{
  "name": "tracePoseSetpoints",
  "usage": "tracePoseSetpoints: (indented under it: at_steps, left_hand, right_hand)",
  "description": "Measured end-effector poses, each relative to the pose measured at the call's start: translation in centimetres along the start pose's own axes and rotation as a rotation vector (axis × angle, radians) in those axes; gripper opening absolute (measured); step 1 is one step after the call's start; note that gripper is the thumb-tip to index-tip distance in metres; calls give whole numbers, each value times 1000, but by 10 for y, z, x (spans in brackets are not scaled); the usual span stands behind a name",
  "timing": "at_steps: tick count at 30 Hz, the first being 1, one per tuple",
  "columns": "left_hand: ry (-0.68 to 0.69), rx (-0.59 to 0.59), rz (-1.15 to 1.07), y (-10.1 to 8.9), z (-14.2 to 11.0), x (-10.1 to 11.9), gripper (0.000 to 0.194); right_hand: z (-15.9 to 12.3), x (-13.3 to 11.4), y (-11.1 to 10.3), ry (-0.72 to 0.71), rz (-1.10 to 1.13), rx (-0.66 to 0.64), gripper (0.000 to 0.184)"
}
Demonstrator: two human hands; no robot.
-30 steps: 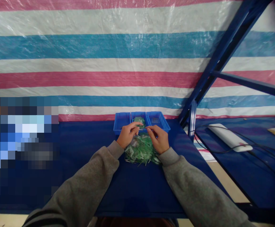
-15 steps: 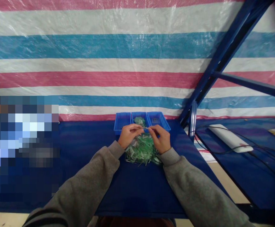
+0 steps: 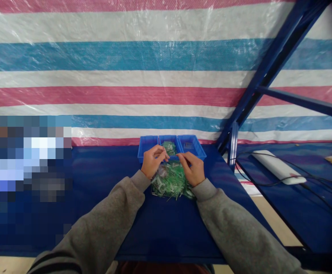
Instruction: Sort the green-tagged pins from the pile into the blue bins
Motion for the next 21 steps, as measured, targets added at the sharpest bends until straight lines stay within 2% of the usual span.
tracePoseSetpoints:
  at_steps: [5, 7, 14, 21]
  left_hand:
    - [103, -65, 229, -4, 6, 7, 22]
    - [96, -92, 246, -4, 6, 7, 24]
    - [-10, -97, 146, 3, -1, 3, 25]
    - [-102, -87, -89, 6, -2, -3, 31]
  right_hand:
    - [1, 3, -4, 40, -16, 47, 27]
    - [2, 3, -3, 33, -3, 27, 26]
    - [-1, -1, 4, -80, 53, -97, 22]
    - [0, 1, 3, -58, 25, -29, 27]
Point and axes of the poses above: each hand's wrist, its own z-axis towards the middle knuckle, its own y-axis out of the palm, x = y × z, the point moved 2 cm from there along z, towards the middle knuckle, and after that the axes turned 12 degrees about -z, right-handed, at the moved point
